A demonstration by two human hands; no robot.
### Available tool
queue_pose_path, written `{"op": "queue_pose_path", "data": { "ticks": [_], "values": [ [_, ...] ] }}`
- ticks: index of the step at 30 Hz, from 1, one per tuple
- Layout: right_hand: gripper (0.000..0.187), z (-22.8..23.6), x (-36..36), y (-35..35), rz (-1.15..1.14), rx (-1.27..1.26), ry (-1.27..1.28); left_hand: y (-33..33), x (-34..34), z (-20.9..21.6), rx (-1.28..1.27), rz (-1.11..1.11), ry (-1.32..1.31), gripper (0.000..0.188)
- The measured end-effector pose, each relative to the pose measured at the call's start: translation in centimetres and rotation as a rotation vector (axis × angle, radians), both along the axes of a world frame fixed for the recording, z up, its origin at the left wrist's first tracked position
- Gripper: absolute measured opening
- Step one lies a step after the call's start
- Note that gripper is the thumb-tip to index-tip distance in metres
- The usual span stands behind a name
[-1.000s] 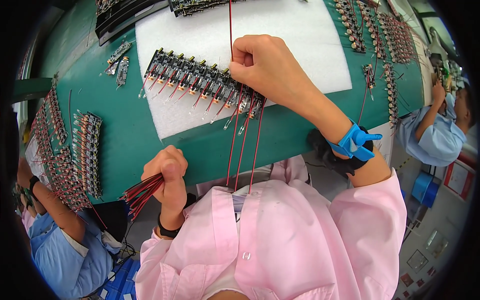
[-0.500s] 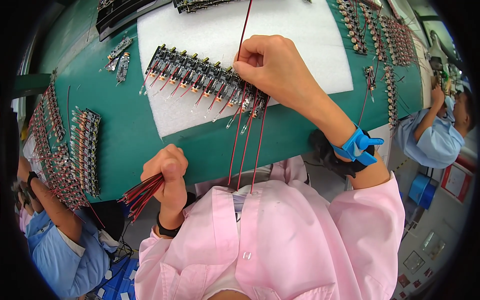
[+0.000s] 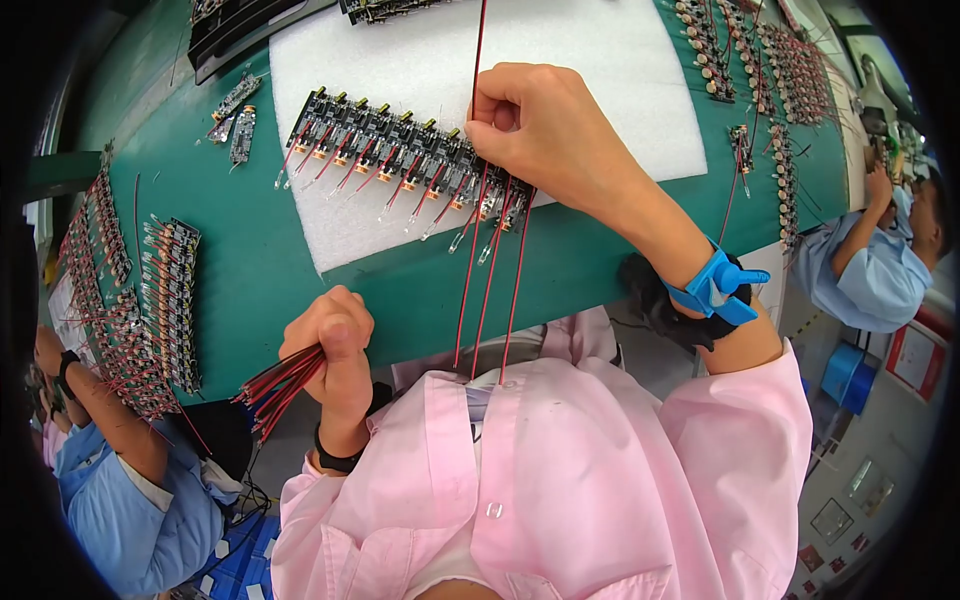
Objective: The person picks up a bundle of wires and inserts them one by one into the connectors on a circuit board strip.
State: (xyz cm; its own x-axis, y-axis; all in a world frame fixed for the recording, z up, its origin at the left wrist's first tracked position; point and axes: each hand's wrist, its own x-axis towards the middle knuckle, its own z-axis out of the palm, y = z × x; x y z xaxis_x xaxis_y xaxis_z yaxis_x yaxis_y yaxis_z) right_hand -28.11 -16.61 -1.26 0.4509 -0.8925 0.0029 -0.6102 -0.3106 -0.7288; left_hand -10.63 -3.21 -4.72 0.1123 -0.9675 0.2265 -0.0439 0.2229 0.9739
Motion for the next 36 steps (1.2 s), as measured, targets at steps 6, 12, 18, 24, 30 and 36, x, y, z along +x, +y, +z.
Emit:
{"op": "queue_pose_path", "data": {
  "ticks": [6,12,18,24,30,36],
  "values": [
    [0.007,-0.4,0.2,0.1,0.064,-0.138,-0.011,0.1,0.0,-0.1,-0.004,0.001,0.005,0.039],
    [0.006,-0.2,0.1,0.2,0.165,-0.259,0.064,-0.1,-0.2,-0.1,0.004,0.001,0.023,0.039],
    [0.007,0.4,0.2,0.9,0.203,-0.362,0.199,0.0,-0.2,-0.2,-0.054,0.079,0.101,0.038],
    [0.008,1.0,0.5,1.6,0.314,-0.524,0.376,-0.4,1.3,0.6,0.117,0.079,0.690,0.028],
    [0.008,2.8,-0.6,0.5,0.371,-0.444,0.324,-2.1,2.6,1.2,0.314,-0.068,1.176,0.025],
    [0.010,7.3,3.0,0.5,0.375,-0.347,0.080,-4.6,2.6,4.0,0.243,0.107,1.083,0.028]
  ]
}}
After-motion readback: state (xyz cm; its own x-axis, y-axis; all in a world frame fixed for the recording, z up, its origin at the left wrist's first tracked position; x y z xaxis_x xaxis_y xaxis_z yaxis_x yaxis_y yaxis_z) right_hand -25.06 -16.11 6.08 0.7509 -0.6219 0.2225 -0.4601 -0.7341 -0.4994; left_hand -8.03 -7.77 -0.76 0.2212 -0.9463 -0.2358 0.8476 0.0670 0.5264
